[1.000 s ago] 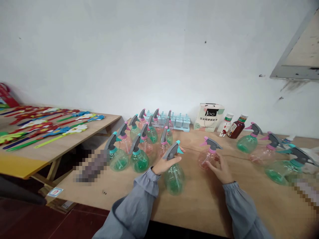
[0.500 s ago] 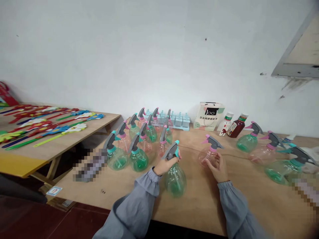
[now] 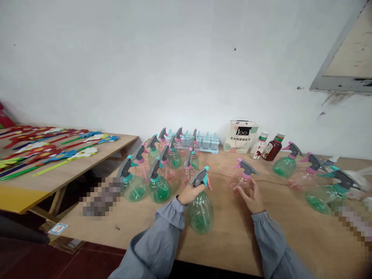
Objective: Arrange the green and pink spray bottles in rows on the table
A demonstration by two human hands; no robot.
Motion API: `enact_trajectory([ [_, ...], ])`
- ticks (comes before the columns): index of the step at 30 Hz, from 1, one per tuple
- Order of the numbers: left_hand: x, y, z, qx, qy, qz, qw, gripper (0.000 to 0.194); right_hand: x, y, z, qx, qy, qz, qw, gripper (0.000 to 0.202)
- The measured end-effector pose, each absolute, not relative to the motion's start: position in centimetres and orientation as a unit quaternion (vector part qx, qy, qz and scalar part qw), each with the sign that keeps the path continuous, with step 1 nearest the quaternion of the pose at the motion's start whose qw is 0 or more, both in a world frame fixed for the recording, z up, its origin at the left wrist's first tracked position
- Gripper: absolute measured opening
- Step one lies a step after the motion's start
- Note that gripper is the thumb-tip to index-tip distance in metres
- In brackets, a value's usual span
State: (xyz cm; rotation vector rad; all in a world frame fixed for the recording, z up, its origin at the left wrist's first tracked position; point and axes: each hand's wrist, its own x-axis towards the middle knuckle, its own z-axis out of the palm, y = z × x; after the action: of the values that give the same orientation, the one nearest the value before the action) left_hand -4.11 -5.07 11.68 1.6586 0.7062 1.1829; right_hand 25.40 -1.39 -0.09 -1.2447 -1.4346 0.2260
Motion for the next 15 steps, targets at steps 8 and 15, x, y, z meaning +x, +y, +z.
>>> enact_trajectory([
  [8, -4.21, -4.79, 11.74, 0.678, 0.291, 0.493, 0.462, 0.029, 25.25, -1.51, -0.22, -0.522, -0.599, 0.137, 0.592, 0.078],
  [15, -3.82, -4.98, 11.37, 0.684, 0.276, 0.469, 0.486, 0.019, 25.38, -1.43, -0.6, -0.527, -0.596, 0.149, 0.587, 0.078],
])
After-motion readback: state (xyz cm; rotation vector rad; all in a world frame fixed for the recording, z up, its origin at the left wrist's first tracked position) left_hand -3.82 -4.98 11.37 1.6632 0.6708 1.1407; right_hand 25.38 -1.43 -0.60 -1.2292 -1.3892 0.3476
